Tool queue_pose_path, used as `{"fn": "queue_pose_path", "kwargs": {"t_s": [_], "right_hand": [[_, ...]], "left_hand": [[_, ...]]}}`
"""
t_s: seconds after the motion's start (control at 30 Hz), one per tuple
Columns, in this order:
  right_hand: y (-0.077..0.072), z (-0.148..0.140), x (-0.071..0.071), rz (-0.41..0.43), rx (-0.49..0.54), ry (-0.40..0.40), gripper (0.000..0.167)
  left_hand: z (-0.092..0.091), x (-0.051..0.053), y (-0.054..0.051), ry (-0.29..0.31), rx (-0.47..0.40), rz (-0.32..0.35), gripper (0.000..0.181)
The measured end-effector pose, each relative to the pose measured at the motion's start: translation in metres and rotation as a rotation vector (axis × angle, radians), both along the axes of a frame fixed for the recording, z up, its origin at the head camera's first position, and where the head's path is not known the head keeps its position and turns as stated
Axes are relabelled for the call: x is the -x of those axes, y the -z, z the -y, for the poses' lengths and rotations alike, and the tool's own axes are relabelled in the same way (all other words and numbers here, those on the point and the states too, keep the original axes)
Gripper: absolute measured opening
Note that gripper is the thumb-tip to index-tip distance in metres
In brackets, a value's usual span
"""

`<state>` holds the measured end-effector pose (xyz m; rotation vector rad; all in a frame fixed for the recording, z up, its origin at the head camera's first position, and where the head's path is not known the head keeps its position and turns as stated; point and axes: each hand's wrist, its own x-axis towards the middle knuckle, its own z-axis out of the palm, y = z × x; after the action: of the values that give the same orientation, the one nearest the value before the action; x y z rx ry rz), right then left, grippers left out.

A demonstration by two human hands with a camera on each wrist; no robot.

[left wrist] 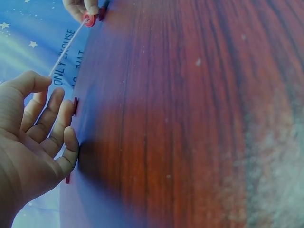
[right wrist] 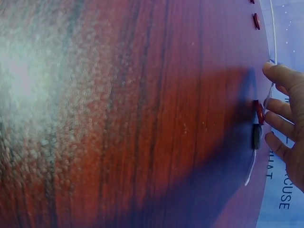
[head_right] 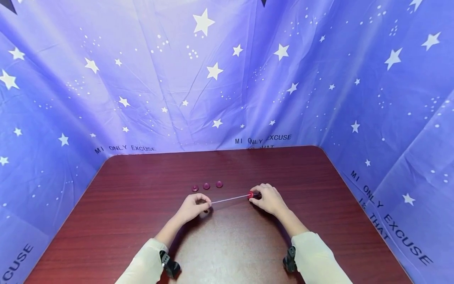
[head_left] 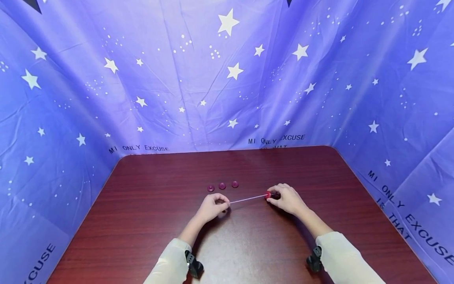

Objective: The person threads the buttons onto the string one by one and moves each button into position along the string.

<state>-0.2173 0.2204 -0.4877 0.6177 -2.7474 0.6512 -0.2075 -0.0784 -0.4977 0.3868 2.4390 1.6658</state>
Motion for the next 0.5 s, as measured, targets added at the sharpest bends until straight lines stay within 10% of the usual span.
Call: {"fn": "queue_pose_path", "kwargs": {"t_s": [0.33,0.5], "right_hand": [[-0.001,-0.003,0.003,-0.046,-0.015,0.019,0.025],[-0.001,-0.005,0.004,-0.050,-0.034,0.033,0.024]], "left_hand": [[-0.001,-0.003,-0.002,-0.021,0.032,0.002,0.010],[-0.002,-0.013,-0.022,0.001,0.018,-0.011,0.011]]}}
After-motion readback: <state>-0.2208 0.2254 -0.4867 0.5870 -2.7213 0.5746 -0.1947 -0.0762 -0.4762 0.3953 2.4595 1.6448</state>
